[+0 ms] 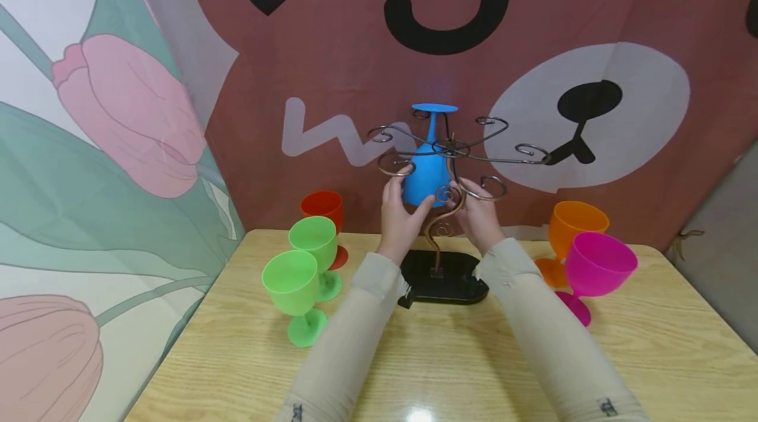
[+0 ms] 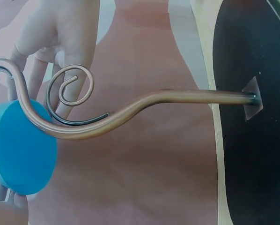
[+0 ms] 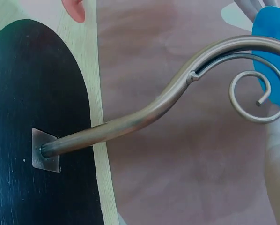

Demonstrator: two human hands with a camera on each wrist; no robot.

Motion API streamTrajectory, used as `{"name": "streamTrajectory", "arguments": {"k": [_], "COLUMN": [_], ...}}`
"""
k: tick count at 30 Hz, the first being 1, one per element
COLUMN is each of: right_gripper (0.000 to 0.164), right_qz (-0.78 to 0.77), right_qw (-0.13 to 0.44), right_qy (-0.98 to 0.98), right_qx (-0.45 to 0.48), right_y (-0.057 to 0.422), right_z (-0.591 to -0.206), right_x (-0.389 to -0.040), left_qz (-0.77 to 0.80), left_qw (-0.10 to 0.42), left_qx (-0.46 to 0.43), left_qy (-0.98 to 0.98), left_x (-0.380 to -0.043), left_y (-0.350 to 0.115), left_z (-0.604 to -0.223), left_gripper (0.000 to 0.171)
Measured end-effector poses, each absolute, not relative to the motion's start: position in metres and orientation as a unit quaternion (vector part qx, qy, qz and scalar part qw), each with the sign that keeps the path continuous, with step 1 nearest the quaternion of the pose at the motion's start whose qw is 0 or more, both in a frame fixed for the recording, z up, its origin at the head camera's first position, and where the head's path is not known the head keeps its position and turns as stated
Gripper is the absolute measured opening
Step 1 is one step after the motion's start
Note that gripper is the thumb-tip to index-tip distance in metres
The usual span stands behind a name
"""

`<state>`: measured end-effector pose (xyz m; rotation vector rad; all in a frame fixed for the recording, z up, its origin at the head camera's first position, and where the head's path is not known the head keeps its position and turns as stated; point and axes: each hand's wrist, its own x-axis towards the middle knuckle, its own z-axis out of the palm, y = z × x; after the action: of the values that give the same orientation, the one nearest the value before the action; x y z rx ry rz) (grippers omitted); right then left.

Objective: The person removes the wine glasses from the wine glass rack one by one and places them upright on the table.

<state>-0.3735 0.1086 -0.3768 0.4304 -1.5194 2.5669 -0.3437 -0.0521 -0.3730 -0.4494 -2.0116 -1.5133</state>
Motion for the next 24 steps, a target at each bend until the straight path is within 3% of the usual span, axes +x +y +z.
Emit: {"name": "streamTrajectory", "arguments": {"k": [8,15,24], "right_gripper": [0.025,0.038,0.034], "right_qz": [0.856,0.858,0.844], "right_qw": [0.046,0.016,0.015], "right_qy": [-0.494,-0.492,-0.518], "right_qx": [0.146,0.144,0.137], "right_y": [0.108,0.107,0.105], "right_z": [-0.376,-0.378,-0.379], "right_x": [-0.370,-0.368,-0.366], "left_qz": [-0.606,-0.623,-0.626], "left_qw": [0.281,0.279,0.259], "left_qx": [-0.173,-0.177,-0.181], "left_qy": [-0.724,-0.709,-0.713], "left_x": [-0.343,-0.342,-0.341], "left_y": [-0.054,-0.056,-0.061], "left_z": [-0.377,-0.381,-0.387], "left_gripper": [0.063,0.065,0.076]}}
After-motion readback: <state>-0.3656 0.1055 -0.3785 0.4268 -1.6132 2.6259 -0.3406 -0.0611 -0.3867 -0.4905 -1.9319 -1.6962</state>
